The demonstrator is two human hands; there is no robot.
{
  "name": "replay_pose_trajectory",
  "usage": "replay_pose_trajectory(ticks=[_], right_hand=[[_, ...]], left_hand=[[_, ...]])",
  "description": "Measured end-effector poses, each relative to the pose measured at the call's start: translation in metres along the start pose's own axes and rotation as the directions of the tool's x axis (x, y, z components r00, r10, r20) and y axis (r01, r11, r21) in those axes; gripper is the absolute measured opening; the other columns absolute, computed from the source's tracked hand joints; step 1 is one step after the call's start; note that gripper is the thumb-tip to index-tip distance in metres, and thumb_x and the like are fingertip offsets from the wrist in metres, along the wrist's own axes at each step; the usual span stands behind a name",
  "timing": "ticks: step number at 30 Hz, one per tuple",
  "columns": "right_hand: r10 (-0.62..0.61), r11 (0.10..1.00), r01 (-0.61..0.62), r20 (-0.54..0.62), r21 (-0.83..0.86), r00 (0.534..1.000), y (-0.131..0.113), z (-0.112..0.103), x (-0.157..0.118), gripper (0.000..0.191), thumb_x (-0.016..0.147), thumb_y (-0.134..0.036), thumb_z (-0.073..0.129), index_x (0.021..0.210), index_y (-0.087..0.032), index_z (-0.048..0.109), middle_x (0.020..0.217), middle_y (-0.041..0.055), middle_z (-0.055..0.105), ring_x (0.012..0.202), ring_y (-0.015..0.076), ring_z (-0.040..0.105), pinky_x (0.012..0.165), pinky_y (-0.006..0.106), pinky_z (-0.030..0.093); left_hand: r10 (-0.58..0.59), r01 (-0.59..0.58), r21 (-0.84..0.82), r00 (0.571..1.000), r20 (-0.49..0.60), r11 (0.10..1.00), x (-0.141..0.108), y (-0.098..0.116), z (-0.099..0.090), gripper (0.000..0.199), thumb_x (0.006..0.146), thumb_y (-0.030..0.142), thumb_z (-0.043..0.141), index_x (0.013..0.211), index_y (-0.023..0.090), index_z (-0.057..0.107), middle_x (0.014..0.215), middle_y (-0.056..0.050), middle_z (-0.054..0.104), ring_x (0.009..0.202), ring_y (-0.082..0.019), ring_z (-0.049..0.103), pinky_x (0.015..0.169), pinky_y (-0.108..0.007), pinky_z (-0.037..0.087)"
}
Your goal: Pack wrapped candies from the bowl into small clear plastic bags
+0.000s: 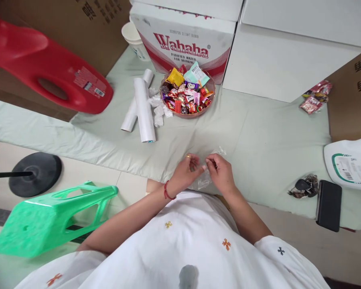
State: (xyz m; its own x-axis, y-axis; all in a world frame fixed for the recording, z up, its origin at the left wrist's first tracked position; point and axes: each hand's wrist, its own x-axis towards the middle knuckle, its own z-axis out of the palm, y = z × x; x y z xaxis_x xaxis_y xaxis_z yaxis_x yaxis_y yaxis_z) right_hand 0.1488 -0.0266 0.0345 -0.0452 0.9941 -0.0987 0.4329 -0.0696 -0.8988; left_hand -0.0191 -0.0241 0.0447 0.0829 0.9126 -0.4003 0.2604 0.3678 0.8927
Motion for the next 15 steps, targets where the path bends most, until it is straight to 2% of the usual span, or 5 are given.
replay_pose_trajectory(ticks=[2,5,8,11,15], right_hand=[[0.006,1.000,-0.005,-0.022,0.012,1.000,0.002,-0.001,-0.001,0.020,0.098,-0.040,0.058,0.093,-0.022,0.066,0.077,-0.0002,0.065,0.067,0.0152,0.056,0.066,0.029,0.045],[0.009,1.000,-0.009,-0.064,0.010,0.998,0.006,-0.004,-0.004,0.021,0.098,-0.042,0.059,0.094,-0.022,0.066,0.076,-0.0007,0.064,0.065,0.0148,0.054,0.064,0.028,0.045],[0.039,0.999,-0.036,-0.133,0.028,0.990,0.011,-0.006,-0.007,0.023,0.097,-0.044,0.060,0.094,-0.022,0.067,0.077,-0.0006,0.064,0.065,0.0144,0.053,0.064,0.028,0.044],[0.127,0.989,-0.111,-0.200,0.093,0.971,0.018,-0.006,-0.008,0.027,0.095,-0.048,0.061,0.095,-0.021,0.067,0.073,-0.0017,0.061,0.062,0.0144,0.050,0.061,0.028,0.044],[0.125,0.986,-0.108,-0.129,0.126,0.984,0.019,-0.010,-0.009,0.036,0.094,-0.057,0.059,0.098,-0.021,0.067,0.082,0.0016,0.064,0.072,0.0170,0.057,0.068,0.031,0.049]], left_hand=[[-0.091,0.095,-0.020,0.986,0.138,0.995,0.007,-0.002,0.005,0.046,0.066,0.044,0.086,0.094,0.019,0.060,0.078,0.001,0.062,0.067,-0.014,0.053,0.062,-0.028,0.039],[-0.115,0.147,-0.115,0.962,0.249,0.982,0.013,-0.008,0.010,0.033,0.069,0.044,0.080,0.076,0.017,0.061,0.062,0.005,0.052,0.059,-0.010,0.043,0.057,-0.026,0.031],[-0.113,0.185,-0.335,0.968,0.223,0.924,0.014,-0.011,0.011,0.031,0.070,0.043,0.077,0.071,0.018,0.058,0.060,0.005,0.052,0.057,-0.009,0.042,0.056,-0.025,0.031],[-0.178,0.256,-0.555,0.965,0.190,0.791,0.011,-0.009,0.008,0.033,0.065,0.040,0.080,0.074,0.019,0.056,0.067,0.004,0.056,0.062,-0.009,0.049,0.057,-0.023,0.037],[-0.193,0.215,-0.636,0.976,0.105,0.742,0.007,-0.007,0.009,0.035,0.066,0.039,0.082,0.074,0.019,0.055,0.075,0.003,0.057,0.071,-0.011,0.054,0.059,-0.021,0.042]])
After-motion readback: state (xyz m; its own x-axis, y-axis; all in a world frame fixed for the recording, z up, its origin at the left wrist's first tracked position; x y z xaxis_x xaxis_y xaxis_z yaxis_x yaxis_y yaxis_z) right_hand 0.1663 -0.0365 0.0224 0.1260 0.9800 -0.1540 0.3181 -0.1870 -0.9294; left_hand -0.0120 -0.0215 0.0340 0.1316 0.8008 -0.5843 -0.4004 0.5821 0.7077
